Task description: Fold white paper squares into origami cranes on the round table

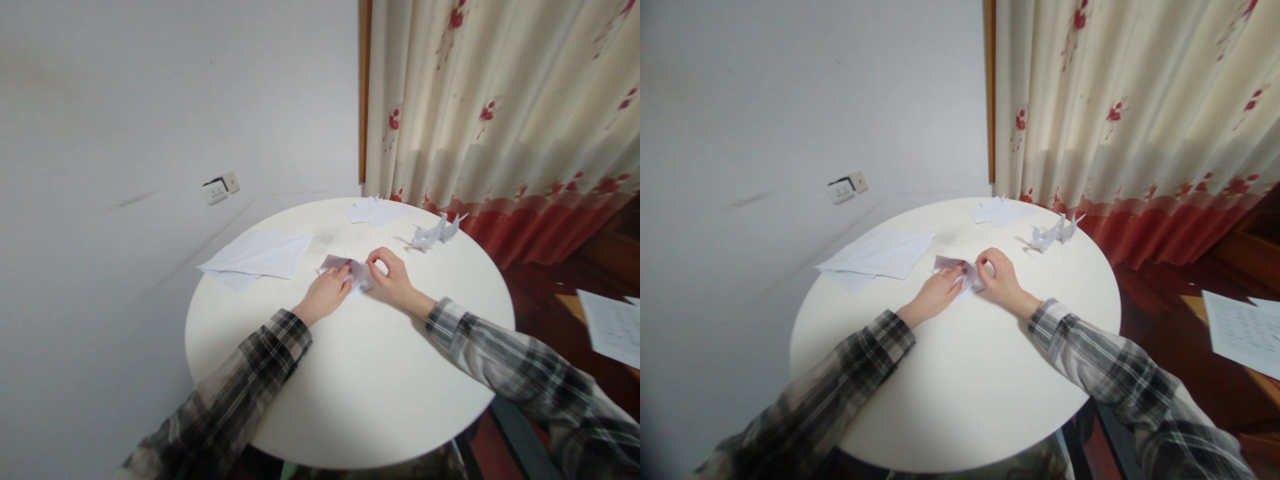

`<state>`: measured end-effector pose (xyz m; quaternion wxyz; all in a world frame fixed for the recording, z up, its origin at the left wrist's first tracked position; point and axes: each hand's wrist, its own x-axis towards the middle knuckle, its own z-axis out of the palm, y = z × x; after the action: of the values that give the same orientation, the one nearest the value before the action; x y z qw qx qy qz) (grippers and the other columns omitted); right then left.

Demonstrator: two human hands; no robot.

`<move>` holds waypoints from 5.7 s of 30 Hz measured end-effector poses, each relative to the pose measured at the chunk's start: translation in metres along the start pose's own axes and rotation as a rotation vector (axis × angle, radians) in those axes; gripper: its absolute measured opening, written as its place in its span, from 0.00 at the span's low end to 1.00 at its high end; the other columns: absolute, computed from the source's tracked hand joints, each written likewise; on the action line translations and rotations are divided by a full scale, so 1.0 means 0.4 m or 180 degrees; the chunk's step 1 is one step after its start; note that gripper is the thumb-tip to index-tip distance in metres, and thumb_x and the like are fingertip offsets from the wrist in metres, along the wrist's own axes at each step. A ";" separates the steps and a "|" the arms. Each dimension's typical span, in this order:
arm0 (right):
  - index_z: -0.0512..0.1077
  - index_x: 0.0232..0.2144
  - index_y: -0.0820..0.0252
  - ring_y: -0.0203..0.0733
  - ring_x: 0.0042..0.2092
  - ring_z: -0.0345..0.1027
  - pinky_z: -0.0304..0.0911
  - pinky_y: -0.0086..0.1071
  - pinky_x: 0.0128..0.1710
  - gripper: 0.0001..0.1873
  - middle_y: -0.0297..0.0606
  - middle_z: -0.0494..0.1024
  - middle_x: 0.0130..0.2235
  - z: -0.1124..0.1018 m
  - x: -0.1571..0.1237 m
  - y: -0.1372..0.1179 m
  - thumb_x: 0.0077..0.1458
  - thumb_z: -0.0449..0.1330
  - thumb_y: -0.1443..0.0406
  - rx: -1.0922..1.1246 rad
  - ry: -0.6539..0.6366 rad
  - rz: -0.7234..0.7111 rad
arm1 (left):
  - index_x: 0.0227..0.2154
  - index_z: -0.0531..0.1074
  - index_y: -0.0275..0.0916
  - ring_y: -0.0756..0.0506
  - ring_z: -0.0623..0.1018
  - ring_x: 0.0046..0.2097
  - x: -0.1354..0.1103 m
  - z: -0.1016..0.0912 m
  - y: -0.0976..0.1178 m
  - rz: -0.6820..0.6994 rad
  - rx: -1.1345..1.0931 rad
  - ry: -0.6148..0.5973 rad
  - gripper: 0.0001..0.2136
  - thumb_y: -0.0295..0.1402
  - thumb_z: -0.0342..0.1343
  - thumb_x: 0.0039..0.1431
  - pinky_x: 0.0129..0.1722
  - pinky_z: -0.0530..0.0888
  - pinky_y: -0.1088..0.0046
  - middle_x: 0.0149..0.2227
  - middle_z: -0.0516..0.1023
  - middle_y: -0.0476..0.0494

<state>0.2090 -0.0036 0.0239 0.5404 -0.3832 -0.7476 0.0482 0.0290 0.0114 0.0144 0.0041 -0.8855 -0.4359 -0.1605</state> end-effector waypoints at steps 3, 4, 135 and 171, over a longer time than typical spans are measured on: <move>0.64 0.26 0.60 0.38 0.33 0.61 0.58 0.33 0.36 0.04 0.36 0.69 0.28 0.000 0.001 -0.002 0.50 0.50 0.70 0.0007 -0.0006 -0.0011 | 0.53 0.55 0.35 0.44 0.71 0.44 -0.001 -0.002 0.001 0.0009 0.0042 0.0005 0.18 0.35 0.37 0.62 0.43 0.67 0.67 0.41 0.71 0.38; 0.64 0.26 0.60 0.38 0.33 0.61 0.58 0.33 0.36 0.04 0.36 0.69 0.28 0.000 0.001 -0.002 0.50 0.50 0.70 0.0011 -0.0007 -0.0010 | 0.53 0.55 0.35 0.44 0.71 0.43 -0.001 -0.002 0.001 0.0017 0.0049 0.0005 0.18 0.35 0.36 0.62 0.43 0.68 0.67 0.41 0.71 0.38; 0.72 0.30 0.58 0.42 0.44 0.61 0.57 0.37 0.44 0.06 0.41 0.69 0.43 0.023 -0.015 0.049 0.49 0.56 0.71 -0.0694 -0.1018 -0.0365 | 0.48 0.61 0.38 0.42 0.69 0.45 -0.003 -0.005 0.001 0.0403 -0.0518 -0.0045 0.18 0.36 0.51 0.53 0.47 0.66 0.64 0.41 0.70 0.40; 0.68 0.39 0.63 0.40 0.46 0.61 0.60 0.33 0.45 0.11 0.45 0.65 0.46 0.028 -0.019 0.020 0.54 0.51 0.70 -0.1085 -0.1572 -0.0016 | 0.43 0.65 0.38 0.43 0.70 0.49 0.000 -0.016 0.007 0.0550 -0.0322 -0.0174 0.14 0.36 0.51 0.54 0.49 0.65 0.65 0.46 0.71 0.42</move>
<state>0.2047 0.0011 0.0094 0.2701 -0.4431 -0.8547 0.0124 0.0295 0.0088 0.0211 -0.0386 -0.9229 -0.3493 -0.1572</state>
